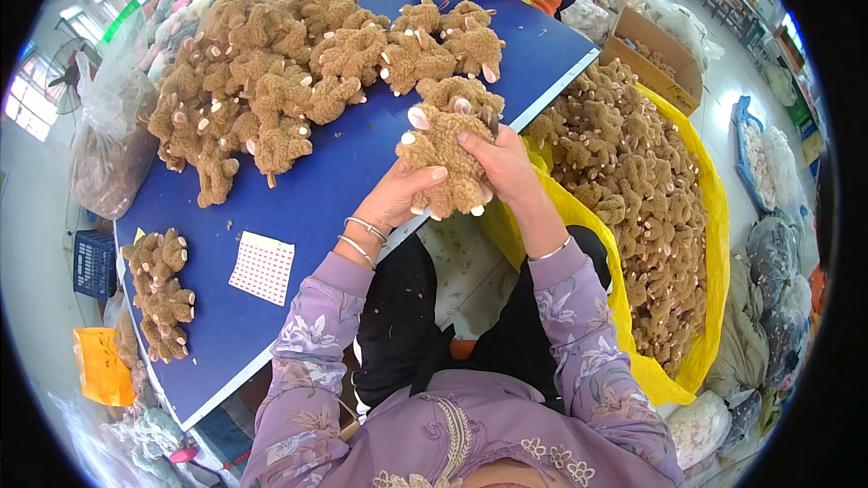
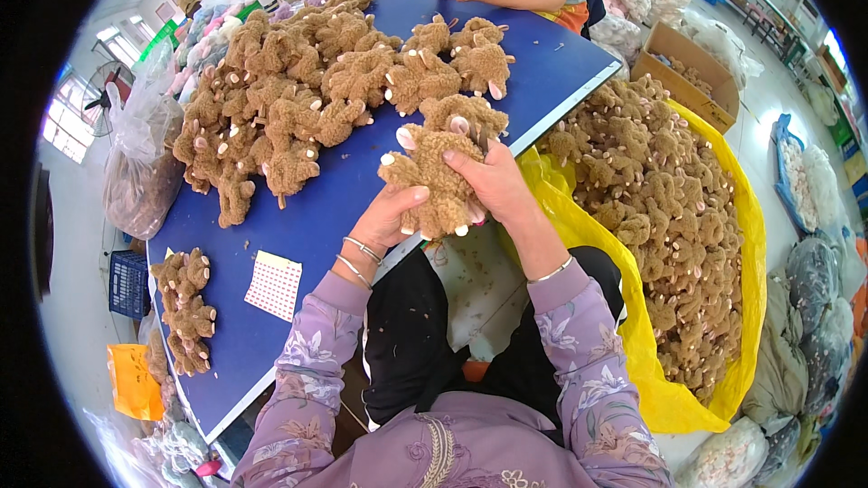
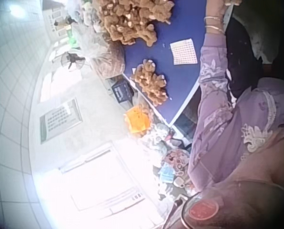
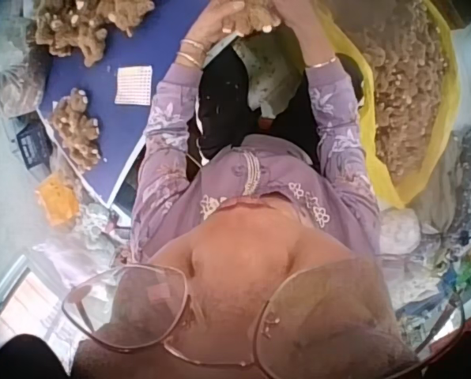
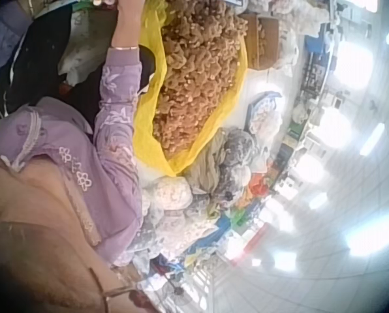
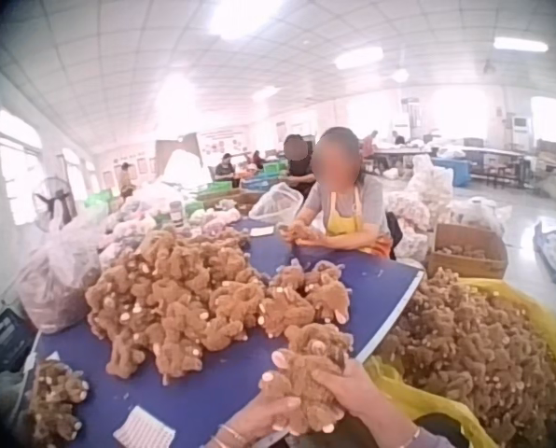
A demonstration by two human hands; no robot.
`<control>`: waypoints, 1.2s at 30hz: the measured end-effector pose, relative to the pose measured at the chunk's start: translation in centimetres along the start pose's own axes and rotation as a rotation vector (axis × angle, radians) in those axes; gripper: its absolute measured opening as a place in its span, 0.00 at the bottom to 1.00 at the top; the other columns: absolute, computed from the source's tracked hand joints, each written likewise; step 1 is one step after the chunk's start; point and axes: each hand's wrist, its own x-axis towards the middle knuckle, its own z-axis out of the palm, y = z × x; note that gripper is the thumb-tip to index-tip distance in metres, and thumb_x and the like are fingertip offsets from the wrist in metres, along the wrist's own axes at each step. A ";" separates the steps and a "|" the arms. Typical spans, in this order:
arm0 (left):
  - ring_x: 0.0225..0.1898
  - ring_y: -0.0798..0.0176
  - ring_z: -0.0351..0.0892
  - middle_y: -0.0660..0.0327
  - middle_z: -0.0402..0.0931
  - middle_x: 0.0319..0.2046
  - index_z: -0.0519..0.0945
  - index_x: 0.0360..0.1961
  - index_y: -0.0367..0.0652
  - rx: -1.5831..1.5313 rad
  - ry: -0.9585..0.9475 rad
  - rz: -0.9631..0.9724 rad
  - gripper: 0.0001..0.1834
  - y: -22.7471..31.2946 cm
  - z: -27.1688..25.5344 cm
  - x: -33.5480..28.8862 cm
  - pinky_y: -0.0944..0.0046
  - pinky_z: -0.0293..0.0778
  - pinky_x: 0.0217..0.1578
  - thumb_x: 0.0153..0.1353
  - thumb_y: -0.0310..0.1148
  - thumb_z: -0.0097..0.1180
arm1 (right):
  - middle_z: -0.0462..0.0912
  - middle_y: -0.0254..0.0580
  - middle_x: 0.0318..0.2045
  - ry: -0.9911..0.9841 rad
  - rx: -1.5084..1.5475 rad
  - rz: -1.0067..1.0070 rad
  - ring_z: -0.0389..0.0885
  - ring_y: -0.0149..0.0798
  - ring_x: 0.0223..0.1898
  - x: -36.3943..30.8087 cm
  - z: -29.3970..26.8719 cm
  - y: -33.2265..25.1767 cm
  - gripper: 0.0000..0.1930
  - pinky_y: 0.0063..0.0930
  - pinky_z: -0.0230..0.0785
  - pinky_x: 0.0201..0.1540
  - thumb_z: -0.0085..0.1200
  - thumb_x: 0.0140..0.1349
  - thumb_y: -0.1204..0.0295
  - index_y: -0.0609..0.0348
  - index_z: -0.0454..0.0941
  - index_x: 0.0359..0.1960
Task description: The person trims the fur on small brown stuffed animals using scissors. They pick up each toy, trim the surface, and place it back on the table. The person repeats this process for multiple toys throughout the clip.
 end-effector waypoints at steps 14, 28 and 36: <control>0.49 0.65 0.76 0.60 0.76 0.48 0.71 0.54 0.37 0.190 -0.046 0.017 0.22 0.0 -0.9 -0.2 0.64 0.73 0.50 0.56 0.21 0.56 | 0.78 0.37 0.45 -0.022 0.016 0.025 0.76 0.29 0.44 0.1 -0.5 0.4 0.18 0.27 0.71 0.48 0.54 0.63 0.74 0.65 0.70 0.54; 0.31 0.69 0.68 0.63 0.73 0.37 0.73 0.49 0.43 0.067 0.007 0.228 0.18 0.6 -2.4 2.0 0.70 0.66 0.32 0.64 0.42 0.53 | 0.78 0.49 0.49 -0.058 0.528 -0.432 0.76 0.29 0.23 0.1 -7.4 -10.3 0.30 0.22 0.67 0.19 0.43 0.65 0.45 0.58 0.68 0.55; 0.29 0.71 0.66 0.64 0.72 0.32 0.73 0.42 0.42 0.199 0.172 0.259 0.12 0.6 -2.2 1.9 0.71 0.63 0.29 0.65 0.40 0.50 | 0.81 0.52 0.41 0.268 -1.096 -0.086 0.81 0.49 0.43 3.8 -3.5 -0.5 0.25 0.35 0.71 0.47 0.59 0.54 0.61 0.60 0.72 0.51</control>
